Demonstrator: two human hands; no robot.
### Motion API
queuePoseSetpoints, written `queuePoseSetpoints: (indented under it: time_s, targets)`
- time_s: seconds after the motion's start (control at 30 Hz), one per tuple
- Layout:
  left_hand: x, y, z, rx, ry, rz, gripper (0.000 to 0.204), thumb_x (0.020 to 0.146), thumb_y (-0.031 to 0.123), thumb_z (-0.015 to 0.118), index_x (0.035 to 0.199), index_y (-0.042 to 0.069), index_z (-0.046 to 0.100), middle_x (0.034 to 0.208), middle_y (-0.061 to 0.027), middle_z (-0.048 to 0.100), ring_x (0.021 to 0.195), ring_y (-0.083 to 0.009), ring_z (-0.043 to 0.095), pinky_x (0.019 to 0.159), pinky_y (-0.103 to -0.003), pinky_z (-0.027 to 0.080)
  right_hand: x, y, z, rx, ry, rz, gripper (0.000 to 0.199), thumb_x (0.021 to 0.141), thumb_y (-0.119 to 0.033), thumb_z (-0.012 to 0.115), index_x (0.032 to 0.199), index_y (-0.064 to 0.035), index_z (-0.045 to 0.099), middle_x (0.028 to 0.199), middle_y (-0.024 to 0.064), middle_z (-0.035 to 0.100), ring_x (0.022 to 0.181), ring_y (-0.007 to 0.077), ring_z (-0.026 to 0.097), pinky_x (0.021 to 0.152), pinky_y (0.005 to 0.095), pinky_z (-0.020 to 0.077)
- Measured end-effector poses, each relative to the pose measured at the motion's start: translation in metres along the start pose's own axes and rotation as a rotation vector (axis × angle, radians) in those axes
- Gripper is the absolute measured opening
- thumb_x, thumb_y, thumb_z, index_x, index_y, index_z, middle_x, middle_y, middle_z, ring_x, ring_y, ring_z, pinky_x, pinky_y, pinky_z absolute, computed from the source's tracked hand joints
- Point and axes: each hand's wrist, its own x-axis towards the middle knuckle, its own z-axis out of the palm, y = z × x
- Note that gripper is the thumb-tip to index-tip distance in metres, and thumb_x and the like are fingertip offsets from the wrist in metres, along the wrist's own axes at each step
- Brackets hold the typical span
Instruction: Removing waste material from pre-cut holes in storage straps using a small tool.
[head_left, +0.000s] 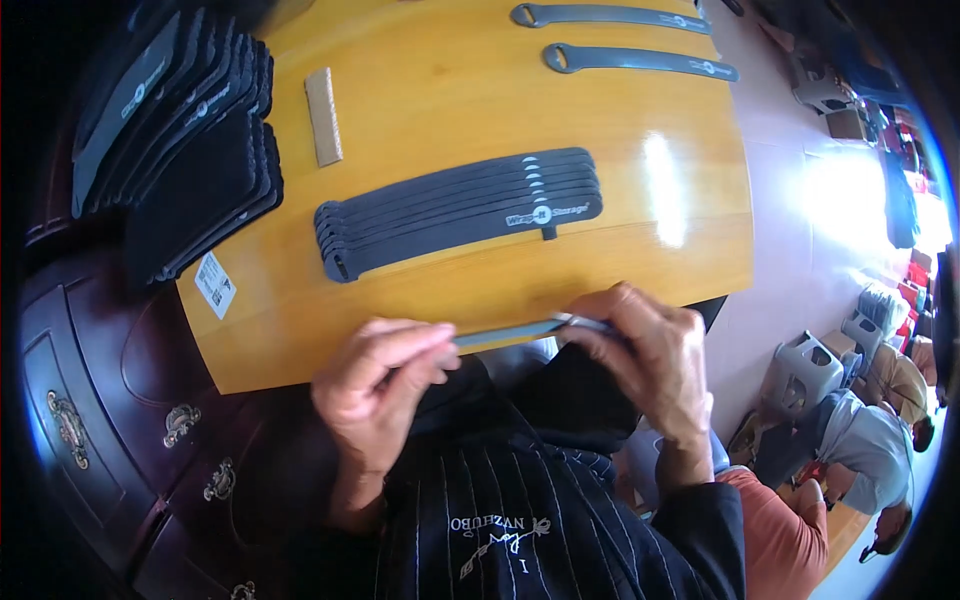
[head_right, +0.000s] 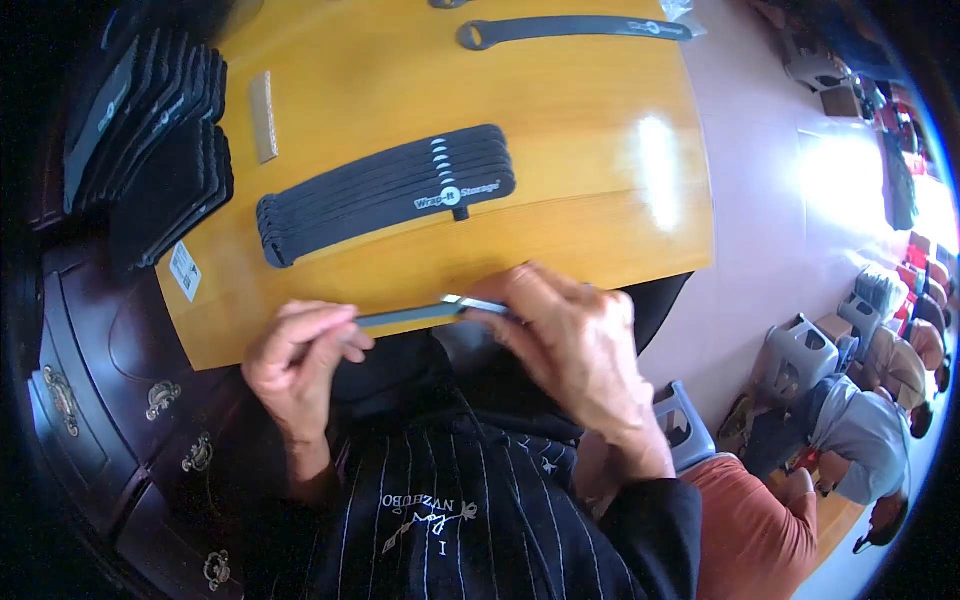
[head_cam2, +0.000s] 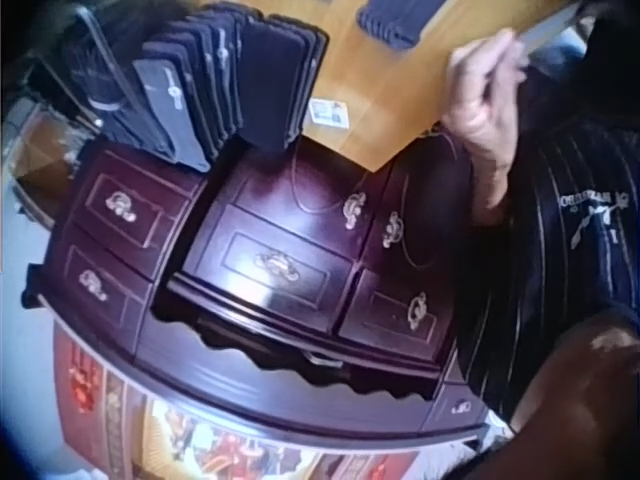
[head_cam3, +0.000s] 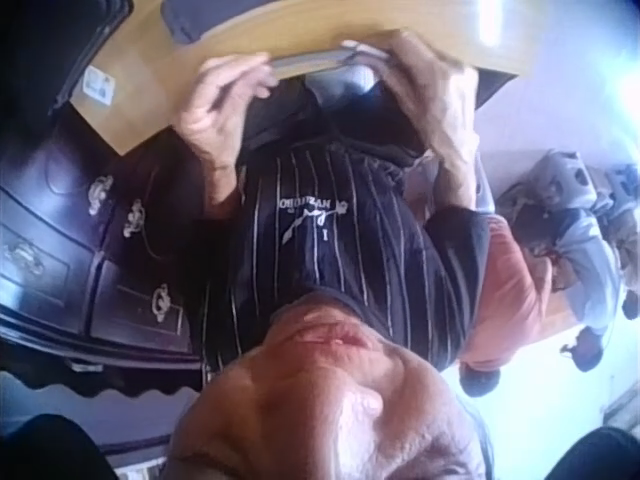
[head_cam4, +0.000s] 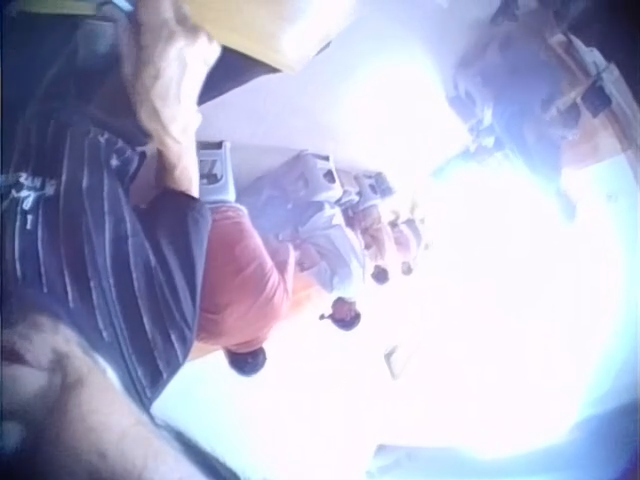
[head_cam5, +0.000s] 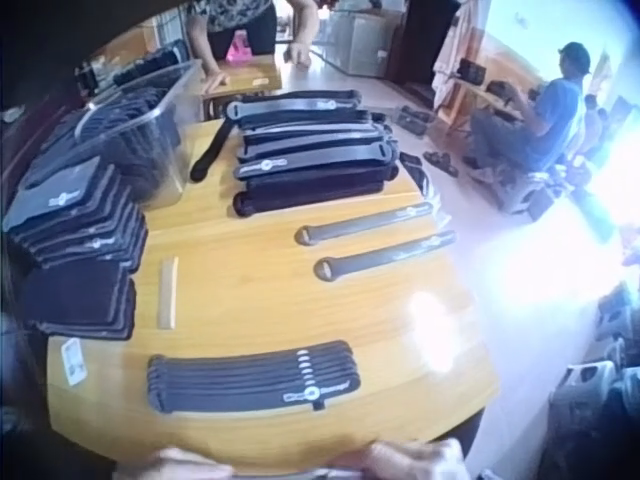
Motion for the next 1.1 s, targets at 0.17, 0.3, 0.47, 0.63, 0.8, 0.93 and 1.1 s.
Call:
queuePoseSetpoints:
  time_s: [0.17, 0.3, 0.47, 0.63, 0.8, 0.93, 1.1]
  targets:
    - [-0.002, -0.006, -0.033, -0.209, 0.118, -0.267, 0.019, 0.082, -0.002, 0.067, 0.101, -0.003, 0.067, 0.078, -0.0116, 0.064, 0.059, -0.0181, 0.066, 0.05, -0.021, 0.05, 0.006, 0.01, -0.014, -0.09, 0.016, 0.083, 0.017, 0.08, -0.015, 0.07, 0.093, -0.0041, 0.065, 0.083, 0.0104, 0.065, 0.075, 0.0282, 0.066, 0.066, 0.0338, 0.0516]
    - [0.0, -0.011, -0.039, -0.356, 0.069, -0.354, 0.019, 0.088, 0.0, 0.062, 0.106, -0.005, 0.065, 0.084, -0.0126, 0.065, 0.062, -0.0196, 0.067, 0.055, -0.023, 0.053, 0.008, 0.02, -0.012, -0.009, 0.046, 0.084, 0.016, 0.078, -0.011, 0.07, 0.088, -0.0022, 0.062, 0.078, 0.0086, 0.063, 0.067, 0.0219, 0.062, 0.062, 0.0293, 0.048]
    - [0.001, -0.009, -0.039, -0.348, 0.116, -0.411, 0.022, 0.092, -0.002, 0.055, 0.111, -0.005, 0.063, 0.099, -0.0145, 0.062, 0.071, -0.0201, 0.067, 0.063, -0.025, 0.056, 0.011, 0.015, -0.006, 0.354, 0.178, 0.346, 0.016, 0.08, -0.009, 0.074, 0.082, -0.0006, 0.06, 0.062, -0.0028, 0.055, 0.058, 0.0049, 0.049, 0.056, 0.0201, 0.0379]
    - [0.007, -0.012, -0.038, 0.053, 0.227, -0.153, 0.024, 0.088, -0.006, 0.06, 0.109, 0.0, 0.067, 0.09, -0.0076, 0.06, 0.069, -0.0117, 0.06, 0.061, -0.019, 0.051, 0.017, 0.015, -0.007, 0.324, 0.223, 0.362, 0.027, 0.071, -0.007, 0.081, 0.073, -0.0032, 0.054, 0.064, -0.0076, 0.05, 0.06, 0.0022, 0.039, 0.056, 0.0176, 0.0301]
    - [0.014, -0.024, -0.033, 0.086, 0.383, -0.093, 0.022, 0.081, -0.009, 0.067, 0.103, -0.005, 0.063, 0.086, -0.0062, 0.062, 0.073, -0.0067, 0.059, 0.064, -0.017, 0.049, 0.02, 0.015, -0.014, 0.35, 0.192, 0.375, 0.017, 0.081, -0.011, 0.073, 0.088, -0.003, 0.059, 0.074, -0.0025, 0.056, 0.067, 0.0053, 0.047, 0.065, 0.0189, 0.0349]
    - [0.017, -0.024, -0.036, 0.112, 0.392, -0.099, 0.018, 0.08, -0.008, 0.07, 0.095, -0.005, 0.061, 0.084, -0.0061, 0.062, 0.071, -0.0062, 0.059, 0.063, -0.017, 0.049, 0.025, 0.016, -0.012, 0.313, 0.178, 0.387, 0.015, 0.083, -0.01, 0.071, 0.088, -0.003, 0.059, 0.075, -0.0013, 0.057, 0.069, 0.0063, 0.05, 0.067, 0.0195, 0.0361]
    - [0.021, -0.033, -0.041, 0.206, 0.375, -0.006, 0.016, 0.08, -0.006, 0.07, 0.093, -0.003, 0.061, 0.08, -0.0046, 0.061, 0.067, -0.0045, 0.057, 0.057, -0.016, 0.046, 0.028, 0.022, -0.011, 0.28, 0.2, 0.322, 0.015, 0.083, -0.01, 0.07, 0.085, -0.0035, 0.057, 0.077, -0.0015, 0.054, 0.069, 0.0068, 0.048, 0.067, 0.0201, 0.0356]
